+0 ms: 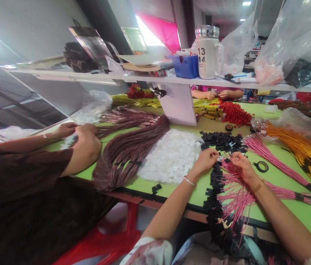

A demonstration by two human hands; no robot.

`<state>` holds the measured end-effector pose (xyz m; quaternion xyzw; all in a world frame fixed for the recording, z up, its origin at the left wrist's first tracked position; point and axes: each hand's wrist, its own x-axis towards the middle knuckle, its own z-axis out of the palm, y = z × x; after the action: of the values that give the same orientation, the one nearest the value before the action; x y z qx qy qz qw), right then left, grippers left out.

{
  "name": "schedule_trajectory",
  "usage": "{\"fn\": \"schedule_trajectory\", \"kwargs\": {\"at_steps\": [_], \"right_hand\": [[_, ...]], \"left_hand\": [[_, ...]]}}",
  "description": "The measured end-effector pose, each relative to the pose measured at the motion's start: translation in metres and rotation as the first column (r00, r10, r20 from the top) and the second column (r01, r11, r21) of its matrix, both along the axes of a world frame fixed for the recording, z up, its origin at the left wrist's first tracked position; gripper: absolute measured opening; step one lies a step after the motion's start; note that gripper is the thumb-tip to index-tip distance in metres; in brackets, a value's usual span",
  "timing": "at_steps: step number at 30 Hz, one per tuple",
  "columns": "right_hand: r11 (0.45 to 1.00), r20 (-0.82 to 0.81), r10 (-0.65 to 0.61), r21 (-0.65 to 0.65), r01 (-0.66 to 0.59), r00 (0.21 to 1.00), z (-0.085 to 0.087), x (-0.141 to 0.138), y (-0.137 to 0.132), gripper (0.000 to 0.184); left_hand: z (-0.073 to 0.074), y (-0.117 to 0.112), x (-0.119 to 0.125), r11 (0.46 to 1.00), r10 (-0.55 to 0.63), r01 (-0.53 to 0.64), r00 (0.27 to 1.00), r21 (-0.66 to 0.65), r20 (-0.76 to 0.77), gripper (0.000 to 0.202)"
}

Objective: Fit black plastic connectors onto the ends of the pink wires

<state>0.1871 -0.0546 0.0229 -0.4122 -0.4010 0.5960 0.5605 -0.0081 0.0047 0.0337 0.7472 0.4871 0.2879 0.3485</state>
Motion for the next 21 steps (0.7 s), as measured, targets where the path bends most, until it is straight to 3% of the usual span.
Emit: {"fn": "schedule_trajectory", "kwargs": {"at_steps": [2,4,7,15,21], "right_hand": [[1.0,-0.016,-0.013,-0.012,0.013,1.0,-0.005,-0.004,0.001,0.03],[0.999,0.0,-0.046,-0.021,0.046,0.999,-0.009,-0.006,0.002,0.031],[0.997,0.028,-0.061,-0.037,0.062,0.998,-0.013,-0.008,0.003,0.035],[0.988,0.23,-0.157,0.042,0.151,0.96,-0.018,-0.013,0.006,0.034],[0.98,0.337,-0.196,0.103,0.171,0.921,-0.018,-0.013,0.007,0.038]], "left_hand": [[-0.012,0.018,0.015,0.988,0.149,-0.14,0.978,0.07,-0.147,0.025],[-0.025,0.031,0.024,0.993,0.111,-0.096,0.964,0.072,-0.242,0.026],[-0.038,0.037,0.028,0.994,0.079,-0.057,0.962,0.091,-0.263,0.022],[-0.048,0.035,0.025,0.987,0.123,-0.111,0.987,0.117,-0.105,0.038],[-0.033,0.024,0.02,0.987,0.152,-0.158,0.976,0.024,0.157,0.027]]}}
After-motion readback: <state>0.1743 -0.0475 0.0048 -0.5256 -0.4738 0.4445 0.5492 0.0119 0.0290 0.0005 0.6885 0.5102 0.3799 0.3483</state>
